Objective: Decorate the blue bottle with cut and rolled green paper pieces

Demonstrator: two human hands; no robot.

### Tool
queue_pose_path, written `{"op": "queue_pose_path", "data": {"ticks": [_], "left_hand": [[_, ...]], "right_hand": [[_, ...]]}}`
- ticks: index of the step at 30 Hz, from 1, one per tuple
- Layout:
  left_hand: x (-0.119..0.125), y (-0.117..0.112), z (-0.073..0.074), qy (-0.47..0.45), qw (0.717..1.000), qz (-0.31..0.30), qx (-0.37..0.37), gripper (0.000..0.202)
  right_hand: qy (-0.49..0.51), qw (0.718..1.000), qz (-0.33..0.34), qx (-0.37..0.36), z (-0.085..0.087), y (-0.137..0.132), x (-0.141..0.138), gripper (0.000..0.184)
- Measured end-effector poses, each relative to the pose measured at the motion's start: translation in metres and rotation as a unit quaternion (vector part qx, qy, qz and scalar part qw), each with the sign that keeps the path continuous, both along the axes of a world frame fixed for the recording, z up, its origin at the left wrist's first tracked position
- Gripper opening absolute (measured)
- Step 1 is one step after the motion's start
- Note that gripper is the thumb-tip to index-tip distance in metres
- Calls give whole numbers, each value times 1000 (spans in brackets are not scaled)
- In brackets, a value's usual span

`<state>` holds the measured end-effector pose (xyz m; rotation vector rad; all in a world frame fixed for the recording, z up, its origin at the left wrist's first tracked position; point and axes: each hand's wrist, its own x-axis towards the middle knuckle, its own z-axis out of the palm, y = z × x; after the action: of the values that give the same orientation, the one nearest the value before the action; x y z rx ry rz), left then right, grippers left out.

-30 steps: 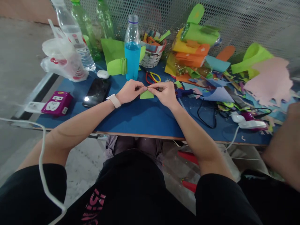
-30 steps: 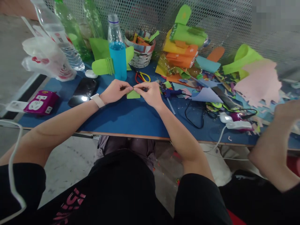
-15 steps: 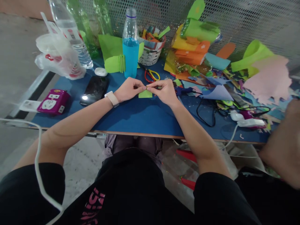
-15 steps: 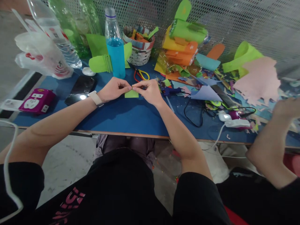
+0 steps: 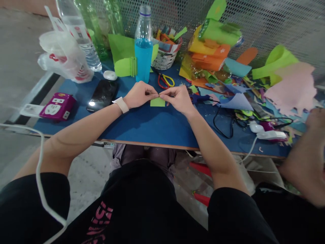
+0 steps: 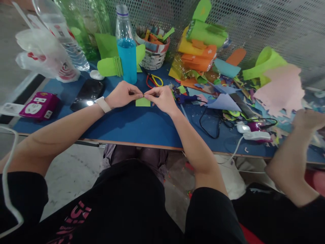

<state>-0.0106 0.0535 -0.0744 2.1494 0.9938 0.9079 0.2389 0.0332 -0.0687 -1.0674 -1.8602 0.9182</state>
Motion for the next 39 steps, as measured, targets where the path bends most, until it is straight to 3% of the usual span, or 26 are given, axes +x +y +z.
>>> {"op": "queue_pose_path", "data": {"ticks": [14, 21, 27, 29, 35, 39], "left_hand": [[-2, -4, 6, 29, 999, -19, 6, 22], [-2, -2, 3, -40, 994, -38, -89, 20], [0, -3, 2, -77, 984, -18, -161, 17], [-1, -3, 4, -69, 986, -21, -154, 17], [-4, -4, 10, 9, 999, -8, -38, 17], [-5, -2, 8, 13, 999, -20, -34, 20]], "right_hand": [[6, 1000, 2, -2, -7, 6, 3, 22], [18, 1000, 6, -2, -4, 5, 2, 15], [40, 999, 7, -18, -7, 6, 2, 24], [42, 999, 8, -29, -7, 6, 2, 27], [49, 997, 22, -53, -5, 5, 2, 31], [28, 998, 19, -53, -4, 5, 4, 38]]}}
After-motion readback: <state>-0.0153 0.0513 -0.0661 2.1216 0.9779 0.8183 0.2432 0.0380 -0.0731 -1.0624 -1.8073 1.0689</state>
